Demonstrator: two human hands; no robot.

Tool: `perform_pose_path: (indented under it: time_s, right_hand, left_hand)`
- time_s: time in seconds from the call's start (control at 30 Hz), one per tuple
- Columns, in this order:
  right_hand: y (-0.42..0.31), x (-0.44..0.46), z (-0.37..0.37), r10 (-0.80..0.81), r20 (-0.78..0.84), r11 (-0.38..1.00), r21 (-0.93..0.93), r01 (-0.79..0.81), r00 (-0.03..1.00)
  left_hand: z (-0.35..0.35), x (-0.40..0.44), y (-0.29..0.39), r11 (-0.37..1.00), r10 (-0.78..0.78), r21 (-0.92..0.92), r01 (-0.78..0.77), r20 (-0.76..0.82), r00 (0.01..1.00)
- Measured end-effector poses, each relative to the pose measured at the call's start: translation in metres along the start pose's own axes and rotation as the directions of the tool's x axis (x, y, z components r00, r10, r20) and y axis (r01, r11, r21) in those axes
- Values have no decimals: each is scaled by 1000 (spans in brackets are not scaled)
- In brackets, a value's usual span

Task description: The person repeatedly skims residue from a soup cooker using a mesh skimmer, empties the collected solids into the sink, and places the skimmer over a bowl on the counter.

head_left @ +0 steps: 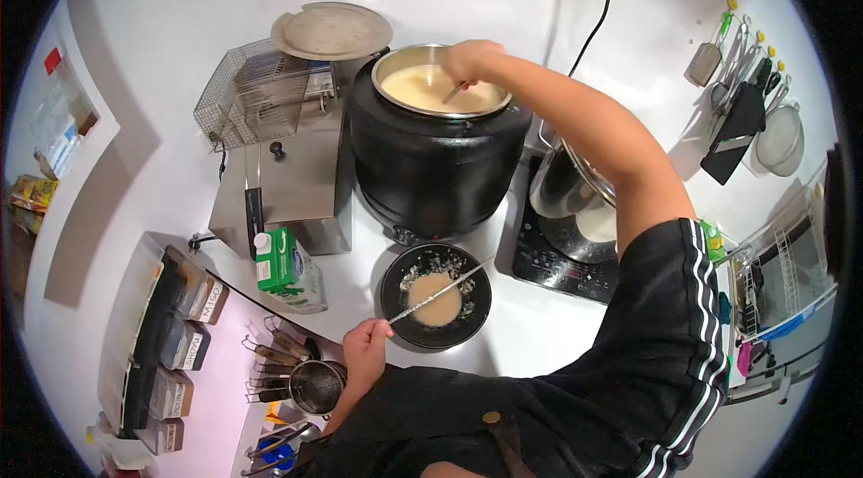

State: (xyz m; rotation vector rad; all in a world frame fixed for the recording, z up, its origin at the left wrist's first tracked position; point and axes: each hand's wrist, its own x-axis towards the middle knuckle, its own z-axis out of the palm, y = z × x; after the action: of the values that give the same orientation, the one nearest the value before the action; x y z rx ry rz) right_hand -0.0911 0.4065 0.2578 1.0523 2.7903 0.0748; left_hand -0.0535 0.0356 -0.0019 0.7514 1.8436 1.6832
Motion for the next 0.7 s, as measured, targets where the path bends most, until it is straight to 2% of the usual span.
perform_pose_path:
  time_s: [0.03, 0.1, 0.17, 0.2, 0.27, 0.3, 0.37, 0.53, 0.6, 0.7]
  right_hand:
    - [13, 12, 1, -4, 0, 1000, 1, 4, 1000]
    - [48, 37, 6, -55, 22, 975, 218, 48, 998]
    - [75, 44, 8, -193, 18, 978, 83, 191, 981]
    - [82, 36, 8, -194, 22, 978, 80, 191, 981]
    - [93, 21, 7, 3, 21, 918, 397, -11, 1000]
    - [97, 14, 9, 1, 26, 919, 394, -12, 1000]
    - [107, 6, 14, 124, 71, 748, 648, -141, 990]
    - [116, -9, 17, 134, 106, 697, 697, -170, 985]
    - [118, -10, 20, 171, 125, 595, 777, -204, 977]
    - [121, -10, 25, 185, 121, 556, 805, -205, 975]
  left_hand:
    - [-1, -1, 1, 1000, 21, 0, -21, -13, 1000]
    - [-4, -3, 0, 999, 38, -2, -38, -29, 999]
    - [-8, -2, -2, 998, 18, 61, -15, -41, 999]
    - [-8, -1, -1, 998, 14, 57, -12, -42, 999]
    - [-8, 0, 4, 993, 63, 105, -60, -26, 998]
    - [-5, 0, 5, 993, 57, 102, -54, -27, 998]
    - [0, 0, 5, 998, 35, 46, -35, 3, 999]
    - [8, 2, 0, 999, 40, 26, -41, 40, 998]
    - [8, 2, 2, 998, 38, 49, -41, 49, 998]
    - [6, 2, 1, 996, 47, 70, -50, 41, 998]
